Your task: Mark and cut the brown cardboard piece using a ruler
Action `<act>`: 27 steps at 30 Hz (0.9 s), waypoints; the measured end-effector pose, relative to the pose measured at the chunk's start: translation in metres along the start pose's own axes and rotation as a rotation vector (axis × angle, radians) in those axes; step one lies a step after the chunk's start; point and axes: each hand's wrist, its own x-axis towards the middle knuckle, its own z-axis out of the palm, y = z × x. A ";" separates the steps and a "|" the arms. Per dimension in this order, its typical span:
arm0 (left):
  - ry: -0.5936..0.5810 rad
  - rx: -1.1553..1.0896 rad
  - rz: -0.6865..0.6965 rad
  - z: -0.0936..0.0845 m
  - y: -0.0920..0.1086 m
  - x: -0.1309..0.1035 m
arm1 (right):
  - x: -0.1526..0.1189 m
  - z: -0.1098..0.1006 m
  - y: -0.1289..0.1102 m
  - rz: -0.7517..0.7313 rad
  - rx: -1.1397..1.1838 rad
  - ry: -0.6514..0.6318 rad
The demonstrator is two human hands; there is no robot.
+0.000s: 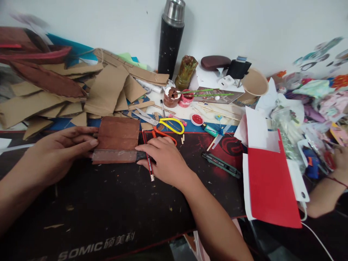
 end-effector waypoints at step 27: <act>-0.052 0.020 -0.047 -0.002 0.006 -0.002 | -0.002 0.002 0.001 -0.019 0.004 0.045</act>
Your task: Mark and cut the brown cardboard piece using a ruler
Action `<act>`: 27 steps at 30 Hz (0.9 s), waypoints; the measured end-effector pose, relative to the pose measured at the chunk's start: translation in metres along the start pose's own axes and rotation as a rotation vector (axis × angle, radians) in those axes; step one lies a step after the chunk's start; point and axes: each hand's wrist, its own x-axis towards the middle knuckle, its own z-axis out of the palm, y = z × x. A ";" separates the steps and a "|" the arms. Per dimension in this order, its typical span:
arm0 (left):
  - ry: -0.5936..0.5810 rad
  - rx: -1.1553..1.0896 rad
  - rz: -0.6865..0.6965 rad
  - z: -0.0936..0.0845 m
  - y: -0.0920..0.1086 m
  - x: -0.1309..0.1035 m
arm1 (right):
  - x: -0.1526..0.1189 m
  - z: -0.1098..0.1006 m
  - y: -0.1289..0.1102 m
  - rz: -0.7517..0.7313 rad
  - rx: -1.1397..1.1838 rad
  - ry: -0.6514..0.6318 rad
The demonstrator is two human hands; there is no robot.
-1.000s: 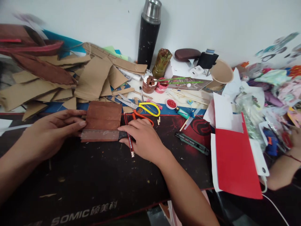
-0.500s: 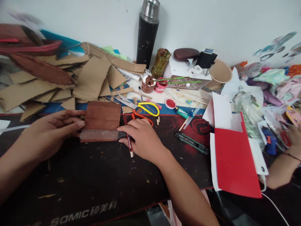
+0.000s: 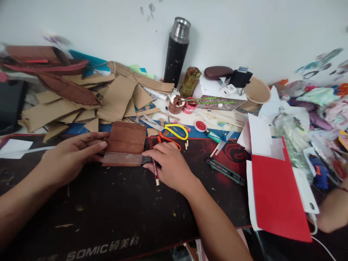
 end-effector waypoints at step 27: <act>-0.019 0.038 0.051 0.000 -0.003 0.000 | -0.004 0.007 -0.017 -0.033 -0.086 -0.062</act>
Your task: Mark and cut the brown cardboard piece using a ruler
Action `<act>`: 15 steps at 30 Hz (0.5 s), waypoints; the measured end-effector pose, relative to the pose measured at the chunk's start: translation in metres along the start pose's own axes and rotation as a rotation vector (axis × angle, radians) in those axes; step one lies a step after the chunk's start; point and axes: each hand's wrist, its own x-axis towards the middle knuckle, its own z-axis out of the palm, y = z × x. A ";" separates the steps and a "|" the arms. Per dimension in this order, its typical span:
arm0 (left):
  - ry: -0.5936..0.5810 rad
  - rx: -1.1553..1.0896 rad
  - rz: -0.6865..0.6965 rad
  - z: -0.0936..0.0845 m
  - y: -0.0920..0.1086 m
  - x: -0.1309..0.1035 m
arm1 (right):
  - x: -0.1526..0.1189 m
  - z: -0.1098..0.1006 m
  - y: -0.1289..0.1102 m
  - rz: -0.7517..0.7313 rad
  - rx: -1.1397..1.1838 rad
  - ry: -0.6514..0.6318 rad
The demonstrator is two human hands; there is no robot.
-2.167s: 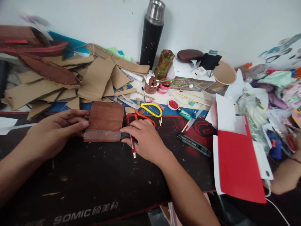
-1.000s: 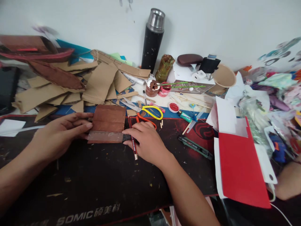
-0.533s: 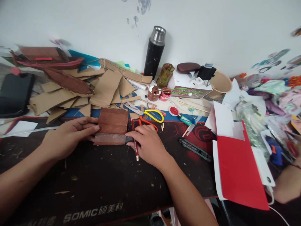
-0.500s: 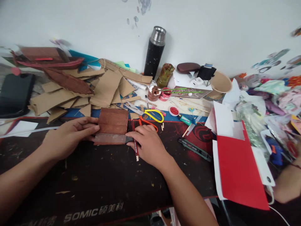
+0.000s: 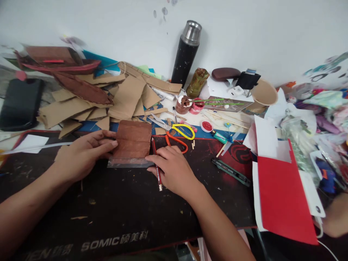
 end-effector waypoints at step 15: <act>-0.055 -0.095 -0.049 -0.001 -0.010 -0.001 | -0.002 0.000 -0.001 0.029 0.005 0.005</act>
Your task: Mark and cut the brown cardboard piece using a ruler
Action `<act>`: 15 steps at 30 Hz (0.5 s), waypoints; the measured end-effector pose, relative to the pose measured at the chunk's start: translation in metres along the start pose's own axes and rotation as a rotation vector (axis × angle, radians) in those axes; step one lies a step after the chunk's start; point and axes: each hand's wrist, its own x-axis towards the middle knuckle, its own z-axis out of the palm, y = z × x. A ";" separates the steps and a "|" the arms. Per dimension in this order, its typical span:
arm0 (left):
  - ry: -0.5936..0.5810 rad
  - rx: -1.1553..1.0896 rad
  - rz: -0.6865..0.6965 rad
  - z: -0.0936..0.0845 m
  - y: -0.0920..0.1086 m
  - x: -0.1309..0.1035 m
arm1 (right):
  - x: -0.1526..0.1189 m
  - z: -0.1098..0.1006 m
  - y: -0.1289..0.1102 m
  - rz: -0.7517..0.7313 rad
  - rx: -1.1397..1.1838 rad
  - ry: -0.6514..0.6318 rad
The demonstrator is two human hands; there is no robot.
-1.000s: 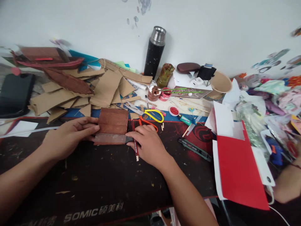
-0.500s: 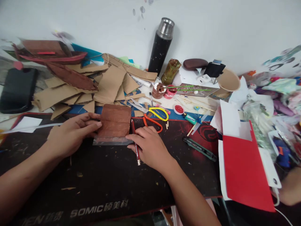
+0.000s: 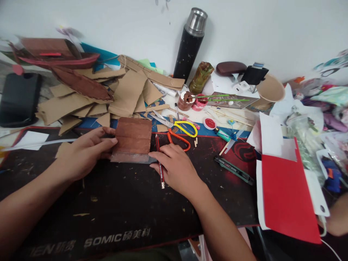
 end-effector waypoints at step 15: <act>0.004 -0.032 0.007 0.002 0.001 0.000 | 0.002 0.000 0.002 -0.013 -0.004 0.035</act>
